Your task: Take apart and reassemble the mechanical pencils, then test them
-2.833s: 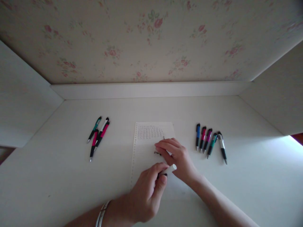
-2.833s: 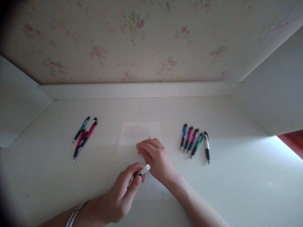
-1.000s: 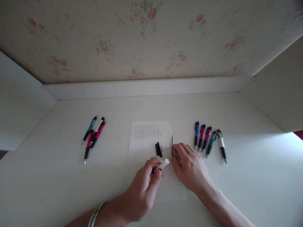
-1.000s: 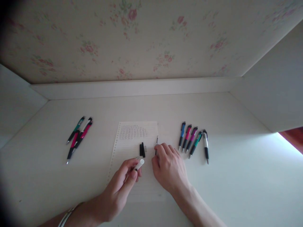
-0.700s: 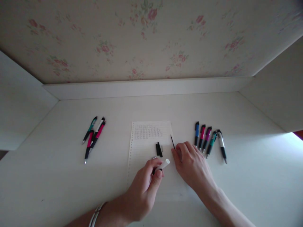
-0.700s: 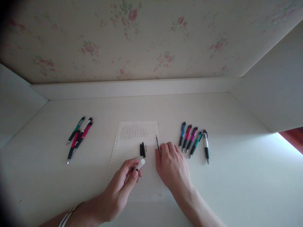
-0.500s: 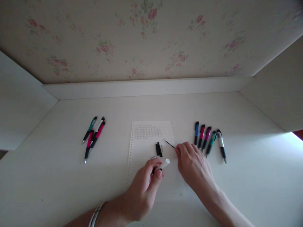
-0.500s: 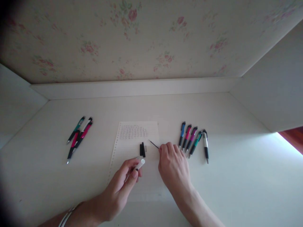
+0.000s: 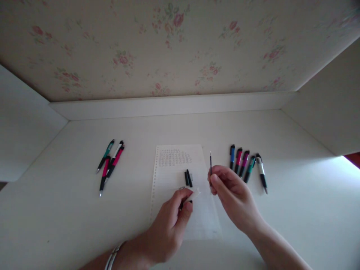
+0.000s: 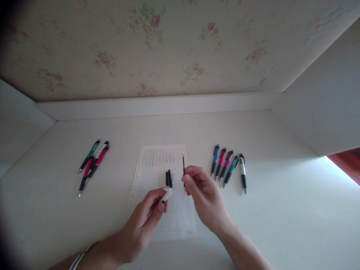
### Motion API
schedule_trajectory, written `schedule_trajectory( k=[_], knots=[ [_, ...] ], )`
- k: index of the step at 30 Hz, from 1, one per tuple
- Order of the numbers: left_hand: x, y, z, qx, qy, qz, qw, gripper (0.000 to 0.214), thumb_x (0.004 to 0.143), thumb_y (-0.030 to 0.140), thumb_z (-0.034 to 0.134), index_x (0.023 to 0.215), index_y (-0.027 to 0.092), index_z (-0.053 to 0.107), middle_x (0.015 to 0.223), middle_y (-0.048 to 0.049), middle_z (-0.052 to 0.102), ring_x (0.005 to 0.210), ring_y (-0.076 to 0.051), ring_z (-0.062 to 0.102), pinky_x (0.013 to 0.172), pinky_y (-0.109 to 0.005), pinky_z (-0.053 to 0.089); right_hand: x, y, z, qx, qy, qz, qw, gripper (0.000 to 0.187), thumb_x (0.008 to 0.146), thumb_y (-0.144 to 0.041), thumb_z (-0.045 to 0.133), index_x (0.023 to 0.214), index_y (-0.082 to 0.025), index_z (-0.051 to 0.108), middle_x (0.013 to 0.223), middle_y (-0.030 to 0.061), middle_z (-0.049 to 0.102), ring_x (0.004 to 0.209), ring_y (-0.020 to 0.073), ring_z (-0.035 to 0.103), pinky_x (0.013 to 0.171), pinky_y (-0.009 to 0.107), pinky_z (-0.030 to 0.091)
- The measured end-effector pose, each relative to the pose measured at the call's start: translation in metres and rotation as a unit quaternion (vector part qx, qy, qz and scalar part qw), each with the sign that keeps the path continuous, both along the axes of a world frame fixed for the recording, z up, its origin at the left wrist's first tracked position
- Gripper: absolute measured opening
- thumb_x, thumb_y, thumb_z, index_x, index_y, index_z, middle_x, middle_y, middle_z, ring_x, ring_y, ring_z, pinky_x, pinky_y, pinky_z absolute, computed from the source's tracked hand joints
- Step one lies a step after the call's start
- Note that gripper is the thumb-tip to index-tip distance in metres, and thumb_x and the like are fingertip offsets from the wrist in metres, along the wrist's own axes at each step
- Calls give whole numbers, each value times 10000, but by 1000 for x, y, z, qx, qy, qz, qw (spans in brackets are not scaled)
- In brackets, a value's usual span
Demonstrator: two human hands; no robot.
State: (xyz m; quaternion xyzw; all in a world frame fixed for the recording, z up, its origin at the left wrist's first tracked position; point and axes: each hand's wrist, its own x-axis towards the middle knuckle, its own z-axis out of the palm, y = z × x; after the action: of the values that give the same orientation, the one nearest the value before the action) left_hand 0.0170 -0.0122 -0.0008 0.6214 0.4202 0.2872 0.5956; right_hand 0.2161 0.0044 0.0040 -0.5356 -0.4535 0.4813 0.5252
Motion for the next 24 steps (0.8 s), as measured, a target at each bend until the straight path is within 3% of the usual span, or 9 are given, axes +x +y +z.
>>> schedule_trajectory(
  k=[2, 4, 6, 8, 12, 16, 24],
  knots=[
    [0, 1, 1, -1, 9, -3, 1000, 337, 1072, 434, 383, 1250, 185, 524, 1043, -81, 654, 911, -189, 598, 838, -332, 459, -2, -2, 2, 2, 105, -16, 994, 148, 906, -389, 717, 960, -255, 690, 779, -15, 633, 640, 118, 542, 590, 240, 462],
    [1, 1, 1, 4, 20, -6, 1000, 328, 1074, 420, 382, 1248, 182, 523, 1072, -88, 662, 932, -194, 607, 850, -337, 456, -5, -3, 5, -6, 174, -24, 984, 230, 871, -364, 763, 1076, -276, 707, 797, -18, 647, 660, 109, 550, 625, 233, 479],
    [1, 1, 1, 8, 24, -9, 1000, 323, 1074, 411, 379, 1249, 181, 523, 1067, -85, 668, 927, -196, 610, 847, -336, 457, -7, -3, 7, -27, 217, -21, 976, 367, 854, -356, 780, 1203, -281, 694, 791, -19, 638, 659, 107, 548, 643, 240, 494],
    [1, 1, 0, 12, 24, -8, 1000, 314, 1073, 400, 386, 1253, 183, 523, 1080, -87, 671, 931, -197, 613, 855, -335, 459, -9, -3, 8, -44, 232, -10, 972, 335, 853, -365, 778, 1165, -255, 726, 784, -9, 633, 670, 113, 554, 654, 249, 507],
    [1, 1, 0, 12, 26, -4, 1000, 310, 1073, 387, 390, 1258, 180, 527, 1121, -100, 672, 963, -200, 615, 872, -335, 461, -11, -2, 5, -25, 226, -22, 974, 152, 837, -360, 795, 922, -240, 756, 819, 10, 665, 688, 123, 587, 656, 251, 520],
    [2, 1, 0, 12, 27, -3, 1000, 320, 1072, 397, 382, 1236, 171, 538, 1071, -101, 684, 909, -200, 615, 825, -334, 469, -8, -2, 0, 0, 170, -45, 985, 134, 869, -366, 767, 916, -246, 733, 867, 15, 686, 703, 127, 602, 682, 262, 526],
    [1, 0, -1, 8, 26, -1, 1000, 329, 1071, 408, 385, 1269, 183, 521, 1060, -84, 671, 942, -207, 615, 835, -340, 469, -12, -5, 2, -3, 78, 21, 997, 132, 869, -364, 756, 864, -233, 757, 826, 36, 730, 739, 160, 643, 691, 283, 546]
  ],
)
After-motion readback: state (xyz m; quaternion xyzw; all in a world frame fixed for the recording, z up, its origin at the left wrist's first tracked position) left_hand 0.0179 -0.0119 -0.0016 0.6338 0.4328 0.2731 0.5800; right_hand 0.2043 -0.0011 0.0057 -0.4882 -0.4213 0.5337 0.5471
